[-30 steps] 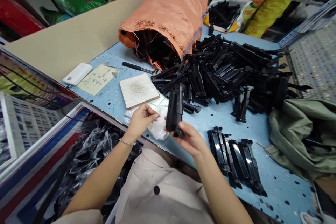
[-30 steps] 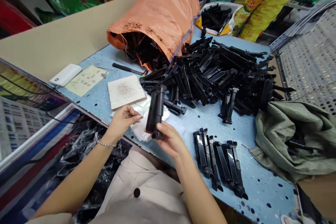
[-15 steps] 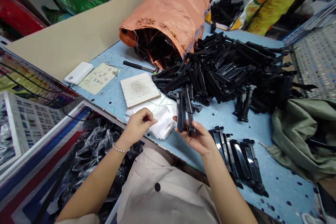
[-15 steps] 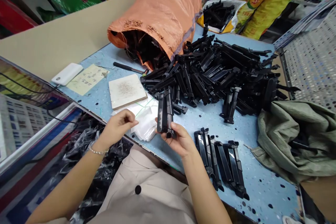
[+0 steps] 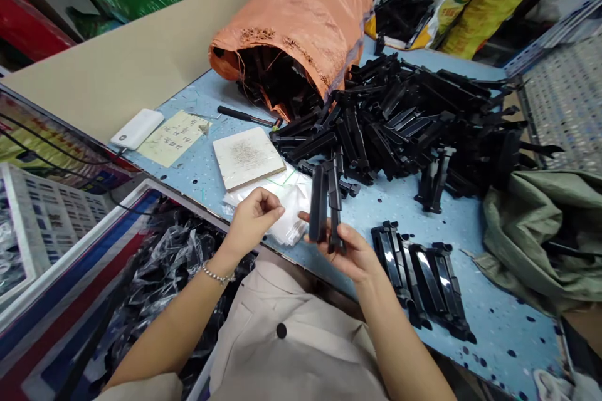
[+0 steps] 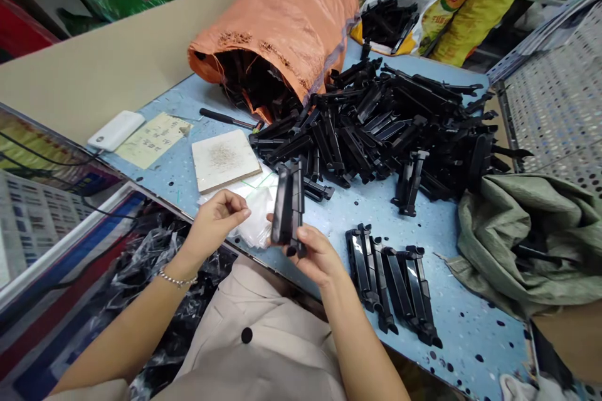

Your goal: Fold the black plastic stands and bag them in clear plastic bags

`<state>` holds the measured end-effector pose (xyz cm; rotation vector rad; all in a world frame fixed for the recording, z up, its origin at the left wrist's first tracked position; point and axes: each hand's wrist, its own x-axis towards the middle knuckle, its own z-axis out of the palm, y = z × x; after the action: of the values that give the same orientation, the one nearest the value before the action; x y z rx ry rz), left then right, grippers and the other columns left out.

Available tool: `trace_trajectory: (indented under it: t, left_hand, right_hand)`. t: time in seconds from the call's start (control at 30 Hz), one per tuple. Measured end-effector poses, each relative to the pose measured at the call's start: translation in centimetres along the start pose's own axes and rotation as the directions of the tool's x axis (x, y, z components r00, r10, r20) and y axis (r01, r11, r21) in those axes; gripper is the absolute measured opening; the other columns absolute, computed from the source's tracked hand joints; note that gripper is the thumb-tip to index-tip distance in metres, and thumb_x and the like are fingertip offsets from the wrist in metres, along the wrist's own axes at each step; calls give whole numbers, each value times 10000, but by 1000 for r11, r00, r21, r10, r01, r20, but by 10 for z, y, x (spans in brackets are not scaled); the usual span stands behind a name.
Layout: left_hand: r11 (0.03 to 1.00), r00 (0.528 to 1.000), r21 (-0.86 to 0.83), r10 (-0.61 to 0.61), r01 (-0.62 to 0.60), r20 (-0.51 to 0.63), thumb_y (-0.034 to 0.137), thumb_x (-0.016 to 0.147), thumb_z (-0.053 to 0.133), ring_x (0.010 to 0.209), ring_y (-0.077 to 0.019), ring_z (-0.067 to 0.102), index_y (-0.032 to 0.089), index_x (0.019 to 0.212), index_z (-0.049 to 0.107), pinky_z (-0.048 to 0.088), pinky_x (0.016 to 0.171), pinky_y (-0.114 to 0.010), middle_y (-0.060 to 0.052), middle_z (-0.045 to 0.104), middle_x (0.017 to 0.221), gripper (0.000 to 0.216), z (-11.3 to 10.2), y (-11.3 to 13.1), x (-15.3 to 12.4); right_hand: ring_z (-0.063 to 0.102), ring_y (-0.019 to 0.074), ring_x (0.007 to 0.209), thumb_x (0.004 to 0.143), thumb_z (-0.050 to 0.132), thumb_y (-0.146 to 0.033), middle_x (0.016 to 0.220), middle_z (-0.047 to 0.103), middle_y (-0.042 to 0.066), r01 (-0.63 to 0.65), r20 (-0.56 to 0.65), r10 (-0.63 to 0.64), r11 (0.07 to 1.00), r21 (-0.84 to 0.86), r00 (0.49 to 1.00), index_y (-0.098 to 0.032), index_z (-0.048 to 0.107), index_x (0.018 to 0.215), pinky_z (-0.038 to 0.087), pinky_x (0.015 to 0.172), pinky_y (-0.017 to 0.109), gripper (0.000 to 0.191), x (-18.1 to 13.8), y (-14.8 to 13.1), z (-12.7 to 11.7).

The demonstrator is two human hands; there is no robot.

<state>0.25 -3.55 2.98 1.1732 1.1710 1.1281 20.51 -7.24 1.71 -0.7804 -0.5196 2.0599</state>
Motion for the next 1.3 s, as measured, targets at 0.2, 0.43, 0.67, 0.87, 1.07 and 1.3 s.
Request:
trace_trajectory:
  t: [0.2,0.43,0.67,0.87,1.07,1.3]
  left_hand:
    - [972,985,165,159,-168,65,159,774,607,747,-139,552,186,735,513,455,714,-277,-13,567,796,105,-2,4,-1]
    - [545,890,706,329,-452,316,42,841,438,997,-227,591,194,1124,666,483,877,-393,-99,642,1072,394,-11,0,0]
    - [704,884,538,332,-464,329,60,868,464,1129,-196,579,230,1341,529,516,934,-348,-101,557,1270,507,-7,-10,7]
    - [604,697,394,420,-693,582,16,904,391,1290,-192,487,238,1481,325,464,1064,-347,-117,473,1414,621,8,-6,-32]
    - [619,724,412,414,-668,552,-22,887,403,1288,-179,491,261,1479,328,434,1100,-335,-96,483,1402,660,-6,-9,-57]
    - [573,685,425,375,-701,625,50,855,461,1300,-236,477,183,1503,270,460,1066,-383,-159,469,1409,689,0,1,-72]
  right_hand:
    - [644,155,709,700,772,-358,821,723,63,58,-82,-65,995,-85,994,-131,722,933,495,597,224,329,6,3,6]
    - [632,154,726,719,761,-366,866,724,62,99,-129,-134,963,-251,982,-160,714,934,487,630,236,301,-21,-14,-10]
    - [679,152,641,764,691,-541,806,725,132,-301,119,291,951,76,949,-86,658,967,518,549,203,499,-56,19,-14]
    - [672,140,697,719,760,-462,812,714,57,-168,-124,199,960,223,972,-139,641,933,516,548,182,405,-30,31,-8]
    - [543,108,541,773,694,-499,723,667,32,-63,-183,86,990,127,979,-173,605,922,381,416,178,369,-24,28,2]
    - [573,122,787,777,731,-374,850,614,-15,195,-228,-283,919,-343,931,-206,565,910,483,705,232,271,-21,53,36]
